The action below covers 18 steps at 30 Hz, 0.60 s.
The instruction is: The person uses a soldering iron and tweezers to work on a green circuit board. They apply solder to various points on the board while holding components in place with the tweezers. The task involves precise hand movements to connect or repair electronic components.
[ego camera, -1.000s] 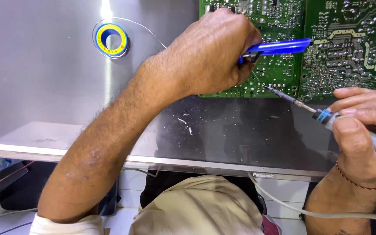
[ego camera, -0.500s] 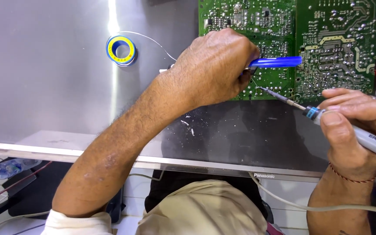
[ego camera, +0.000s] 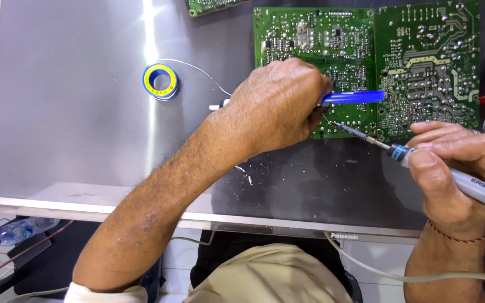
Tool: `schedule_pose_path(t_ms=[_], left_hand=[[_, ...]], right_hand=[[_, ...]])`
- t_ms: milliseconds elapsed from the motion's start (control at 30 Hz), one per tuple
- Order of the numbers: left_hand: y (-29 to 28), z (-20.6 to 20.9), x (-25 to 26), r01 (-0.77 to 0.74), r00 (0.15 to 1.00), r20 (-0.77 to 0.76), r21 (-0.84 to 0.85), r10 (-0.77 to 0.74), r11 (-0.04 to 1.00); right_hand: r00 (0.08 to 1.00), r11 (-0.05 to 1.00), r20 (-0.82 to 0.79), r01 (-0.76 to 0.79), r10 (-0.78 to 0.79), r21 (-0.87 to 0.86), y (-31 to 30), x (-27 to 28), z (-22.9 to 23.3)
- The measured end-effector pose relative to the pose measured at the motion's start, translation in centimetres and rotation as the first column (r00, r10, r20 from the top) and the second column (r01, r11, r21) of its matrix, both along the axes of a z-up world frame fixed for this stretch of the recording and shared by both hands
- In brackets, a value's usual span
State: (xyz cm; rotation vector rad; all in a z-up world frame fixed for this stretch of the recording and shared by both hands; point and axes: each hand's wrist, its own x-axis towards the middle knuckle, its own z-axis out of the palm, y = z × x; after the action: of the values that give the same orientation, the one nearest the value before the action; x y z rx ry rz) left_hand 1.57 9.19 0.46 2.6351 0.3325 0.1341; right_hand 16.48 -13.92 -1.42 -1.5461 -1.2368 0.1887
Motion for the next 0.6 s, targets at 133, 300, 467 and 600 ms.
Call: schedule_pose_path(t_ms=[133,300,467,600], left_hand=[[0.0,0.1,0.0,0.006,1.000,-0.018,0.003,-0.006,1.000],[0.0,0.1,0.0,0.003,0.999,-0.039,-0.015,-0.003,1.000],[-0.1,0.2,0.0,0.007,0.999,-0.043,-0.011,-0.008,1.000],[-0.2,0.5,0.0,0.001,0.997,-0.082,-0.027,-0.003,1.000]], right_hand=[[1.000,1.000,0.005,0.006,-0.006,-0.007,0.0,-0.1,0.2],[1.000,1.000,0.021,-0.009,0.009,-0.022,0.0,0.1,0.2],[0.999,0.999,0.035,0.002,-0.001,-0.036,0.2,-0.3,0.7],[0.999,0.998,0.051,-0.010,0.012,-0.054,0.6,-0.6,1.5]])
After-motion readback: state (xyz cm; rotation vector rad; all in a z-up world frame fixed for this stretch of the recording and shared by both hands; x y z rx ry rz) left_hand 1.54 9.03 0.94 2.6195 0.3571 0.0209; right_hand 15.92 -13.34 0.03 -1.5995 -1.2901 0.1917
